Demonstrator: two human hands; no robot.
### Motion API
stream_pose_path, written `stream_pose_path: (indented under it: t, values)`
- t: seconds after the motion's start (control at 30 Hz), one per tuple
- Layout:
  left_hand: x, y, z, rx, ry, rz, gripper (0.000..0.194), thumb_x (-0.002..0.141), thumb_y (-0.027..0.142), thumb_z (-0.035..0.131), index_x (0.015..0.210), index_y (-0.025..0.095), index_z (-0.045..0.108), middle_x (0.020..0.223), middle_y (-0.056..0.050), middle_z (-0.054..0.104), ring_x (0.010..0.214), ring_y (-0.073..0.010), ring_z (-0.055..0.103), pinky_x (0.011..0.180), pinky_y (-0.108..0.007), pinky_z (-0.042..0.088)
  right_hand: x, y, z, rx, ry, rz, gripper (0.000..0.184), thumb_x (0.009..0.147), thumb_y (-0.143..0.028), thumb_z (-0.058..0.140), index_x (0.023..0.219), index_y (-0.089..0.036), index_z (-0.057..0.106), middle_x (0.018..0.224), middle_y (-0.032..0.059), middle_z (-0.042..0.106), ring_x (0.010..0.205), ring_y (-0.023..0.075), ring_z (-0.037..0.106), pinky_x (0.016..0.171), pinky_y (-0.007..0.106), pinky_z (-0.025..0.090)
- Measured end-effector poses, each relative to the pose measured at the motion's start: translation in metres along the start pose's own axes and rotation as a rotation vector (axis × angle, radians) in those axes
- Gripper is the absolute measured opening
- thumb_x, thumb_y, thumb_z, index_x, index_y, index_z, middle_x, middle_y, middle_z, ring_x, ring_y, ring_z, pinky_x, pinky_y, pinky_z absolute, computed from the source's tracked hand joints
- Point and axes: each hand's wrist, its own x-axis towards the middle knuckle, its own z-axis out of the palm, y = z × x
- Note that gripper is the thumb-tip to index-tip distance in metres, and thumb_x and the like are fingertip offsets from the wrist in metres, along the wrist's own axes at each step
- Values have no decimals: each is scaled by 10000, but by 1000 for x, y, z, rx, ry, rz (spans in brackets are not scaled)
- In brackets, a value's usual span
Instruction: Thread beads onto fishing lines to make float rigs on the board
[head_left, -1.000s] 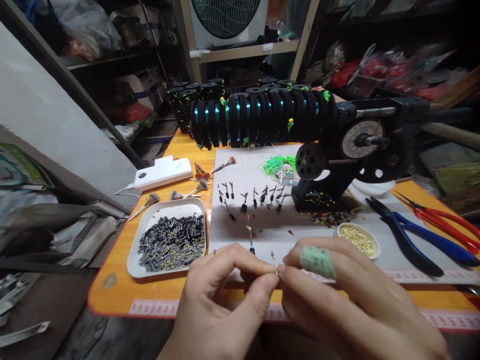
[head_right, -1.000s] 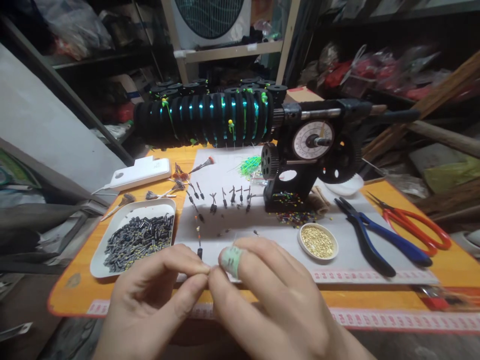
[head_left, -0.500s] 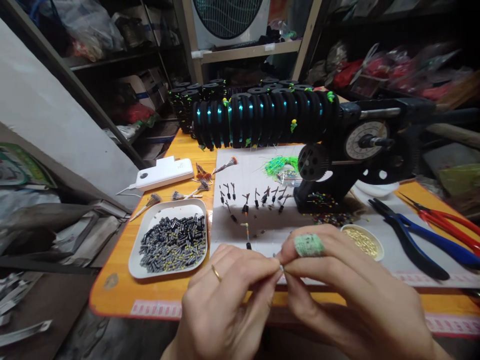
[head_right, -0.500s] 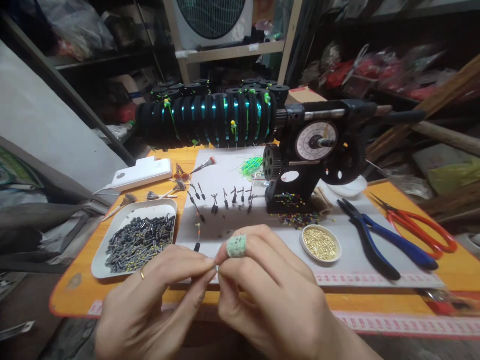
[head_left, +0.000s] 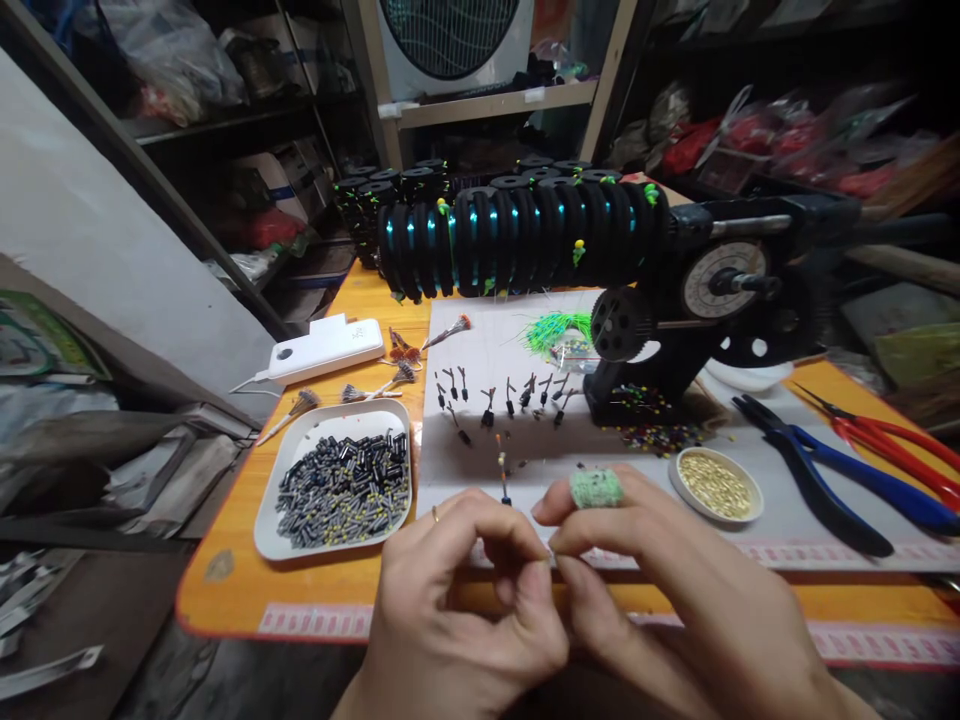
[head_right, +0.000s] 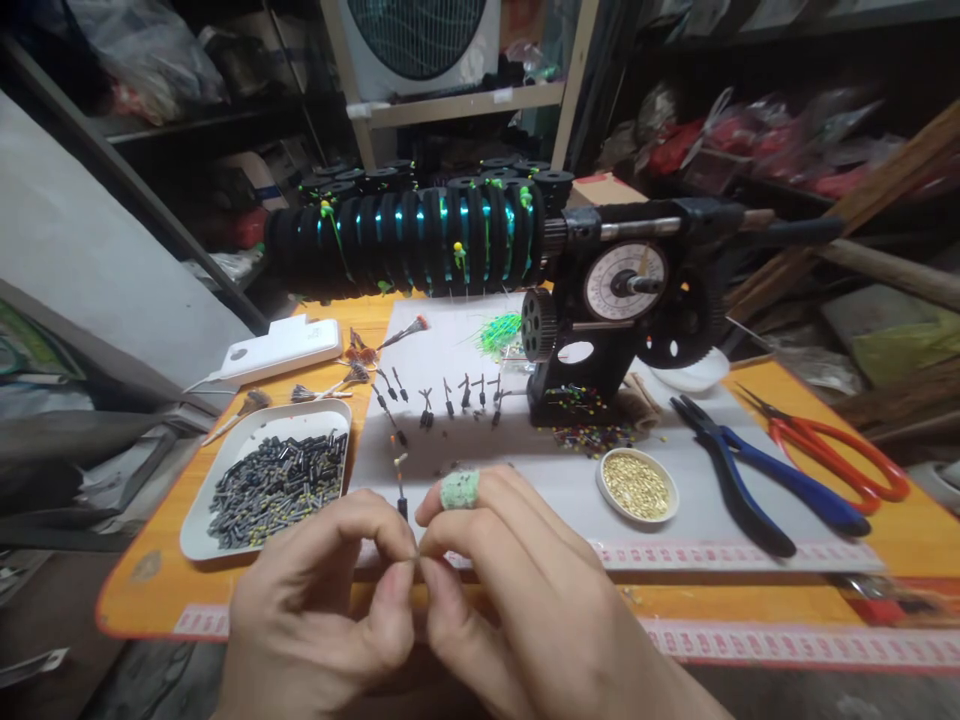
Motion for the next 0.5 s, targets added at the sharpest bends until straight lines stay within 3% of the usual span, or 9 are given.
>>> stream_pose_path:
  t: [0.13,0.23,0.37,0.5]
  values:
    - [-2,11,8,-413,76,-465,140,680,93,643,680,233,639,623,82,623,541,-57,561,514,-118,466,0,-2,5,90,22,65,193,958,-99,552,1077,-248,585,1026,-13,660,927,81,662,839,148,508]
    - [2,17,6,-596,73,-639,161,608,52,692,636,208,668,587,78,637,522,-45,569,536,-101,483,0,-5,1,20,30,45,220,959,-74,569,1086,-253,563,1060,-4,631,958,87,649,870,132,513]
    - [3,15,4,-632,81,-624,181,609,34,726,647,209,706,626,78,666,568,-43,583,579,-89,480,-2,-9,-3,-177,-11,-47,284,952,-54,575,1177,-226,564,1139,45,582,1044,128,618,968,161,518]
    - [-6,4,5,-430,85,-410,205,732,58,692,737,263,704,694,103,686,646,-50,614,654,-99,487,-3,-11,0,-115,57,51,286,939,-66,594,1164,-243,602,1079,20,653,934,106,661,850,147,560]
